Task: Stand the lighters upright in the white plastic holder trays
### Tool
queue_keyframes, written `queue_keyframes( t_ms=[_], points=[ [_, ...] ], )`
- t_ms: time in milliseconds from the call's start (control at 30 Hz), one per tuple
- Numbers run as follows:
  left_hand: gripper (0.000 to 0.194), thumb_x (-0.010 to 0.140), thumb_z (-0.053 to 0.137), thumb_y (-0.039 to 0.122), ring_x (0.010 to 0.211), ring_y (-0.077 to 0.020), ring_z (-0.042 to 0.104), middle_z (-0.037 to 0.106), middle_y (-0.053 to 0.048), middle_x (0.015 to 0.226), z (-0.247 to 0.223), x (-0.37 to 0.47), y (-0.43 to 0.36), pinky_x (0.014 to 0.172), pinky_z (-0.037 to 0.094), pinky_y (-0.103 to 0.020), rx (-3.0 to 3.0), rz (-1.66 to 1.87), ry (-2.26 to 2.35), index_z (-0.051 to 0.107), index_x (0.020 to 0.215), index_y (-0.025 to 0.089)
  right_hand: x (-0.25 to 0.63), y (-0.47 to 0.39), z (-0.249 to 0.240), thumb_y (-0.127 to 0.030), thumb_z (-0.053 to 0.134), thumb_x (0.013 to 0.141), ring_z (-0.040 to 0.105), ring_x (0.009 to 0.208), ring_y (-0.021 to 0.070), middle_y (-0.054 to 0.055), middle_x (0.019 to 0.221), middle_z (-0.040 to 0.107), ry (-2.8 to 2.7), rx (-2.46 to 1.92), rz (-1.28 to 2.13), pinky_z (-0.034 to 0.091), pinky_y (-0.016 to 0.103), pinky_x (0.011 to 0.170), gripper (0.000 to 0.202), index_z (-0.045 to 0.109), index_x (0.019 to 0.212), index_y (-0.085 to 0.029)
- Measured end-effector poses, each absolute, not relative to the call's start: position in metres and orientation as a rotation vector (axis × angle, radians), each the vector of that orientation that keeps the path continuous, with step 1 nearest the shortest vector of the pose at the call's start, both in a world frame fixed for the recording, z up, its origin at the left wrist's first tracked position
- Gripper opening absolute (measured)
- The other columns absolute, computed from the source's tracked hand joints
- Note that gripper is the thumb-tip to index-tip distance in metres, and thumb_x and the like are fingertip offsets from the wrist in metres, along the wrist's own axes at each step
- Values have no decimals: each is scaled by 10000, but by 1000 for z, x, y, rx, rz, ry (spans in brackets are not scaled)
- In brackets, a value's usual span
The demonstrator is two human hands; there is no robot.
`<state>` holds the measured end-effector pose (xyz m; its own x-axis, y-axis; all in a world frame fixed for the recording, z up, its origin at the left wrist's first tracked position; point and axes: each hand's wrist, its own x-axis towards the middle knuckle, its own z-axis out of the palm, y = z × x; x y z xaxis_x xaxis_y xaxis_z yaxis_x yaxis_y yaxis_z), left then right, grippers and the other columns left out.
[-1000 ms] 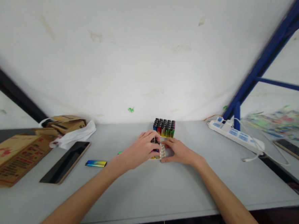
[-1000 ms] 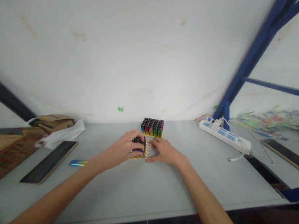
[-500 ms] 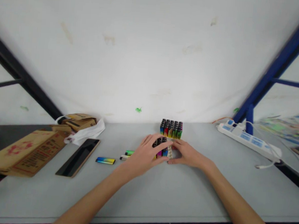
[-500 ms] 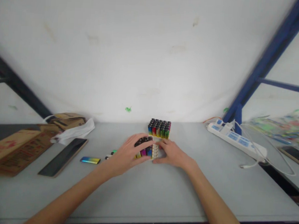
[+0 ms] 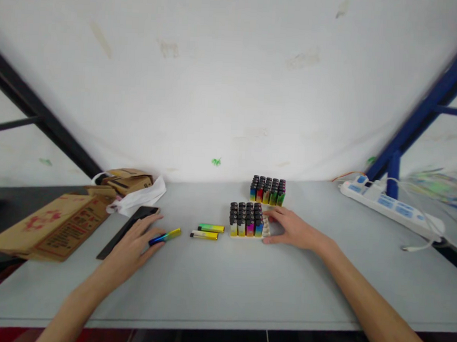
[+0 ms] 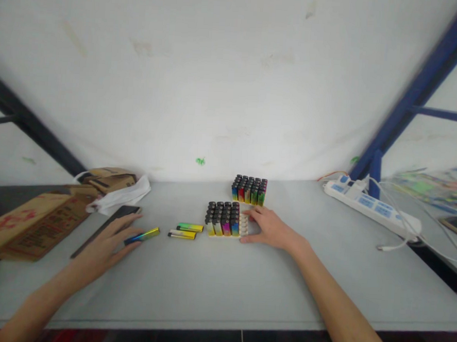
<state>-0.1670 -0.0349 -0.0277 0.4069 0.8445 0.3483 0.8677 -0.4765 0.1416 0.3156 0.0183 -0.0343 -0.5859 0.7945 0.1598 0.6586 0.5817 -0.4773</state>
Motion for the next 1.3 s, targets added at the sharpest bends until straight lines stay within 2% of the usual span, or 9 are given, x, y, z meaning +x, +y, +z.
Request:
queue_keyframes(
  t_ms=[133,233,333,433,533,700,900,1033,1300],
  points=[
    [371,840,657,535,945,-300,716,754,-98,1044,3,-147,-40,887,572,-416,-2520,-921,-1932,730,1055,241,315,18,-33,-665,754,768,608,1130,340,175,1244,630,-2460,-1179,526,501,480,979,776,595,1324,-147],
    [412,779,732,546,658,-235,671,712,-38,702,27,-119,-37,663,564,-321,-2440,-1351,-2162,734,1028,219,315,19,-34,-667,756,764,609,1127,338,170,1245,635,-2459,-1172,539,498,477,981,770,600,1317,-156],
    [351,723,812,486,791,-238,679,732,-64,820,46,-84,-25,753,563,-319,-2427,-1838,-2095,743,894,189,315,19,-34,-674,762,754,610,1117,334,164,1240,639,-2448,-1165,545,491,471,985,781,598,1321,-163],
    [298,811,757,446,964,-254,678,728,-93,1012,60,-42,-9,842,561,-355,-2575,-2304,-1935,724,935,177,316,19,-35,-680,763,748,613,1088,324,154,1204,648,-2448,-1151,529,495,460,967,773,609,1301,-162],
    [251,888,687,406,829,-200,688,716,-89,1001,67,-1,3,773,554,-343,-2820,-2613,-1788,667,970,170,316,20,-36,-682,769,741,616,1059,311,140,1172,654,-2457,-1131,514,497,447,952,774,609,1297,-167],
    [263,871,686,350,523,-77,462,599,17,710,55,38,17,510,379,-203,-2967,-2857,-1753,587,1058,193,315,19,-36,-681,776,733,623,1040,307,136,1146,665,-2441,-1108,481,496,439,940,774,614,1286,-166],
    [404,840,645,544,398,-41,207,298,99,508,24,37,23,400,152,-166,-2763,-2751,-2261,509,735,179,314,20,-36,-668,796,717,629,1023,313,133,1118,676,-2424,-1093,487,497,444,927,755,632,1250,-160],
    [470,837,568,600,402,-45,176,265,93,488,16,37,21,403,142,-171,-2815,-2685,-2349,461,645,185,315,21,-38,-660,804,712,626,1037,313,134,1155,668,-2418,-1082,491,496,445,932,762,623,1270,-175],
    [295,821,471,380,419,-61,153,229,78,531,16,38,13,393,149,-178,-2657,-2801,-2464,390,605,197,315,20,-36,-662,796,722,622,1010,297,115,1100,668,-2427,-1087,517,498,425,913,739,623,1248,-173]
  ],
)
